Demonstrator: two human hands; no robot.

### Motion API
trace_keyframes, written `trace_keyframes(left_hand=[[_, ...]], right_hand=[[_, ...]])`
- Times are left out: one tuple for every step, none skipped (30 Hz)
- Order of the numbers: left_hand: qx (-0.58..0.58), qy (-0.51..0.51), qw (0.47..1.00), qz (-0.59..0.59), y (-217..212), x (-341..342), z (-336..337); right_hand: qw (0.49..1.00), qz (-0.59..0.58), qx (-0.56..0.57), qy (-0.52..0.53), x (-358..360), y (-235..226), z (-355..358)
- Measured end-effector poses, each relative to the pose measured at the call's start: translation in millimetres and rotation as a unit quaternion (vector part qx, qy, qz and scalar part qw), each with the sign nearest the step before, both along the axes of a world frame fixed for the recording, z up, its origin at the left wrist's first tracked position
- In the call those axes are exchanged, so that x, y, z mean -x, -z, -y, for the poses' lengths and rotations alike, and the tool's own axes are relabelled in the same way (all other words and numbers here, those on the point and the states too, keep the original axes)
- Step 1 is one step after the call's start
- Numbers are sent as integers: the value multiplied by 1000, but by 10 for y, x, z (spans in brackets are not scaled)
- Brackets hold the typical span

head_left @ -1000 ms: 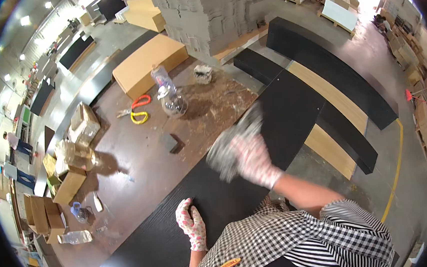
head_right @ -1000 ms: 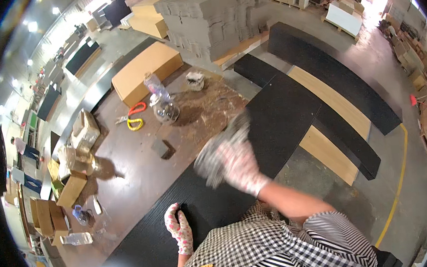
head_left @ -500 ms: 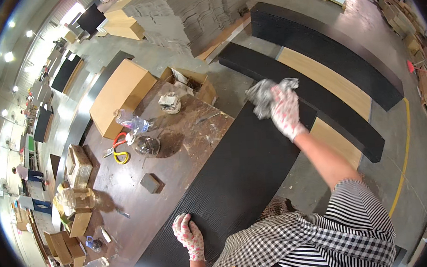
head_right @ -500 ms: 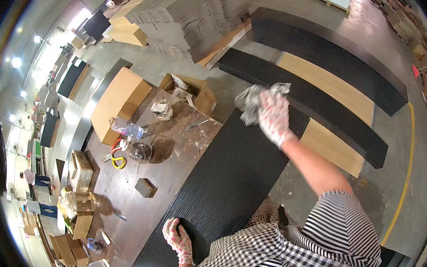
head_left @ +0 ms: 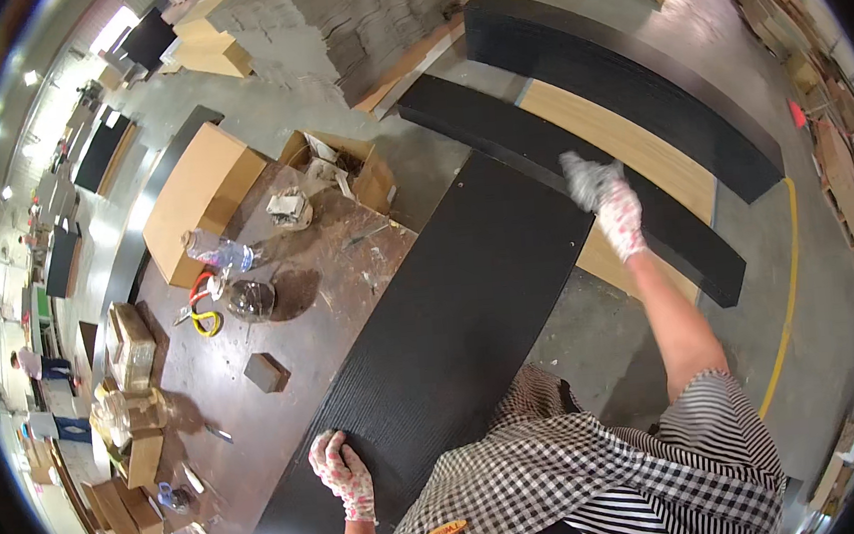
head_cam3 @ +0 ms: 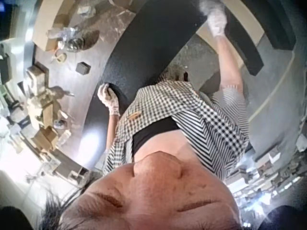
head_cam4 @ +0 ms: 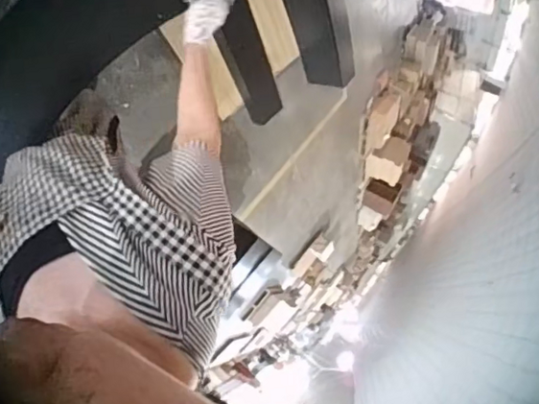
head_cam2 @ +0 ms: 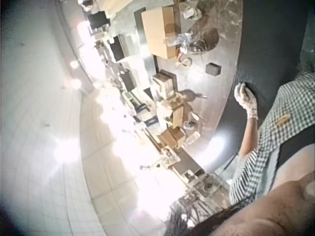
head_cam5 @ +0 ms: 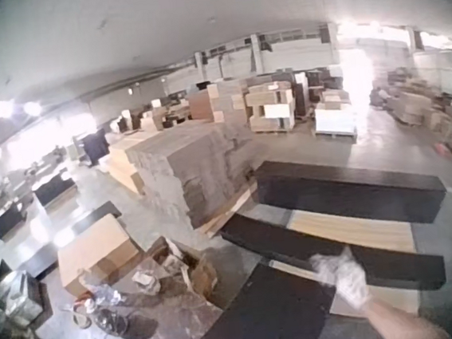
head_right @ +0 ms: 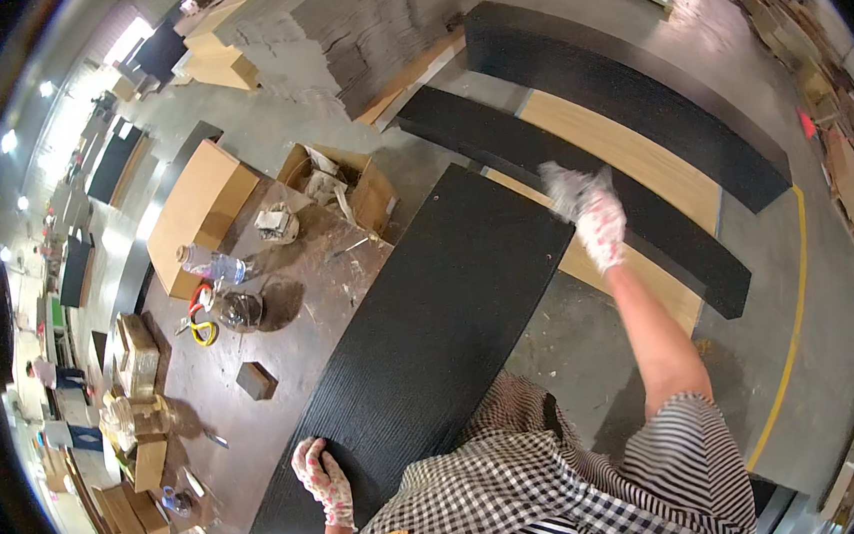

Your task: The person is cleaning and polishing long black wooden furniture components using a cloth and liquid.

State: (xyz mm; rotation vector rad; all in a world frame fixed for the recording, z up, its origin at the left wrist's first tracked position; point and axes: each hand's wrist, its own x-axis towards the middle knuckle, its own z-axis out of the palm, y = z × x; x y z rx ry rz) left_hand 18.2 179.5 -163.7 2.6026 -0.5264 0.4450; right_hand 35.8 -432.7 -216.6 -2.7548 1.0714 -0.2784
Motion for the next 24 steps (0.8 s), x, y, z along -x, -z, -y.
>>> trace_keyframes(left_hand=[[7,5,1000,-1,19,-56,69],[-2,-9,1000,7,44,-42,27],[-14,-29,999,10,40,31,-62],[-12,-39,999,18,12,58,-80],[7,-34,999,29,22,59,-88],[5,-39,999,36,42,38,-47],[2,-45,998,43,44,4,-8],[6,-42,998,38,15,-10,30],[10,-42,999,34,1,-18,56],[18,-47,998,32,0,-22,67],[26,-51,998,29,11,3,51],[31,-67,997,23,24,31,20],[40,-86,995,21,10,67,-4],[45,-103,993,20,20,118,-31],[49,-124,991,20,17,198,-70],[53,-125,991,12,6,248,-89],[33,-133,991,-2,-19,338,-125],[16,-154,988,-8,-55,473,-236],[0,-174,985,-15,-68,612,-360],[15,-213,977,-9,-43,785,-551],[33,-247,969,-4,-12,950,-743],[55,-286,957,-19,-27,1047,-887],[103,-311,945,-12,-5,1130,-1014],[177,-329,928,-16,9,1200,-1132]], right_hand=[[977,208,-37,-30,162,282,527],[979,204,12,-21,-32,181,355],[978,198,58,-17,-178,-95,29],[970,228,27,-76,-266,-394,-323],[966,227,42,-117,-274,-497,-609],[961,201,76,-172,-265,-359,-752],[951,177,108,-228,-292,-198,-911],[939,183,123,-266,-339,-177,-1193],[958,118,95,-245,-389,-184,-1428],[942,104,120,-296,-441,-104,-1660],[923,88,146,-345,-441,-33,-1938],[898,86,135,-410,-376,-114,-2343],[868,83,126,-474,-269,-222,-2775],[834,117,39,-537,-139,-242,-3142],[788,147,-51,-595,23,-260,-3446],[748,133,-42,-648,211,-292,-3640],[706,121,-34,-698,371,-333,-3775],[672,54,-121,-729,444,-349,-3806],[694,77,-181,-693,419,-382,-3763],[696,33,-491,-523,364,-595,-3755],[624,184,-660,-376,345,-853,-3863],[767,-26,-424,-480,220,-539,-3361],[803,84,-210,-551,185,-165,-3009],[854,105,-112,-498,159,-30,-2845]])
